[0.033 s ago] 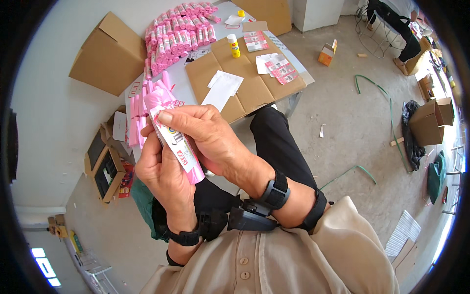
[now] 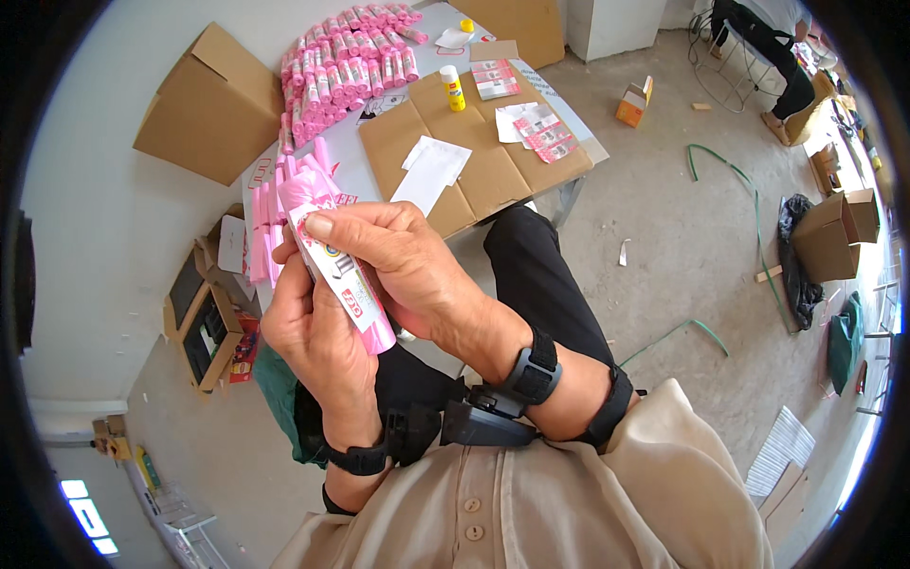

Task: Applying adhesive labels to small pink plastic cylinders.

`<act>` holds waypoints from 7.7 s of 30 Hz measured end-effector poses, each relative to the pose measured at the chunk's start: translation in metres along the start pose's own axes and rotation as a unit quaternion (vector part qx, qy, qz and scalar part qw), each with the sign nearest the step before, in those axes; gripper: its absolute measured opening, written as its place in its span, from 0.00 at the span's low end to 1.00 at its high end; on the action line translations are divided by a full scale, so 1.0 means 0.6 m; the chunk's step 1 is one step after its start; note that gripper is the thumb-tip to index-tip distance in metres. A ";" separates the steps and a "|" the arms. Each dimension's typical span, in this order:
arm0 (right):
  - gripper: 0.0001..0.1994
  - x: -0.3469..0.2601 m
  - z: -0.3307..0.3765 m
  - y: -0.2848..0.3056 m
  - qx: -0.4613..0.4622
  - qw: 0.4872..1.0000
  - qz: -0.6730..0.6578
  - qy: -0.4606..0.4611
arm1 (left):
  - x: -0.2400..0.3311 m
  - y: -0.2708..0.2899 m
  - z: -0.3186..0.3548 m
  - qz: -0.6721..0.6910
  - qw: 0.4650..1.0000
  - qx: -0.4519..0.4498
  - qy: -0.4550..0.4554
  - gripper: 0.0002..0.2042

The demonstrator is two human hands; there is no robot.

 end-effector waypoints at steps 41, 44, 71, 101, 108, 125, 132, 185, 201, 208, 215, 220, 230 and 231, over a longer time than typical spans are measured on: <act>0.17 0.019 -0.009 0.007 0.039 0.999 -0.015 0.014 | 0.002 -0.003 -0.004 -0.122 0.992 -0.025 0.008 0.14; 0.18 0.009 -0.005 0.003 0.023 0.992 0.101 0.075 | 0.010 -0.007 -0.004 -0.204 0.977 -0.023 -0.057 0.14; 0.20 -0.015 -0.009 0.027 0.106 0.897 0.400 0.156 | 0.018 -0.011 0.004 -0.094 0.988 -0.069 -0.101 0.18; 0.12 -0.017 -0.014 0.001 -0.011 0.995 0.102 0.015 | -0.001 -0.011 0.015 -0.280 0.937 -0.023 -0.209 0.17; 0.13 -0.013 -0.013 0.004 -0.041 0.996 0.073 0.034 | -0.002 -0.012 0.017 -0.269 0.940 -0.029 -0.207 0.17; 0.10 -0.016 -0.018 0.010 -0.044 0.997 0.063 0.008 | -0.006 -0.015 0.020 -0.270 0.939 -0.032 -0.210 0.18; 0.10 -0.006 -0.020 0.010 -0.029 0.999 -0.022 0.009 | -0.006 -0.013 0.016 -0.273 0.943 -0.020 -0.187 0.18; 0.09 0.003 -0.007 0.014 -0.037 0.997 0.025 -0.065 | 0.032 0.042 -0.044 -0.248 0.950 0.012 -0.189 0.14; 0.20 0.056 0.018 0.036 0.009 0.982 0.042 -0.182 | -0.045 0.015 -0.082 0.103 0.982 -0.001 0.161 0.11; 0.13 0.055 0.020 0.034 -0.011 0.988 0.029 -0.151 | -0.043 0.013 -0.083 0.044 0.991 -0.017 0.124 0.11; 0.07 0.051 0.026 0.029 -0.006 0.983 0.099 -0.156 | -0.050 0.020 -0.080 0.030 0.991 -0.010 0.134 0.11; 0.11 0.067 0.039 0.043 -0.042 0.977 0.043 -0.206 | -0.053 0.025 -0.086 0.054 0.992 0.005 0.115 0.12; 0.11 0.068 0.044 0.041 -0.057 0.976 -0.047 -0.204 | -0.062 0.027 -0.087 0.046 0.992 -0.009 0.121 0.13; 0.10 0.071 0.043 0.044 -0.048 0.978 -0.031 -0.199 | -0.069 0.030 -0.086 0.072 0.987 -0.011 0.145 0.14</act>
Point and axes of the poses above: each hand's wrist, its own z-axis away from the middle knuckle, its own y-axis out of the back of the hand, x = y × z, the point moved 6 cm from there along -z, towards the middle knuckle, and after that the axes turned 11 degrees about z, right-handed, at the moved point
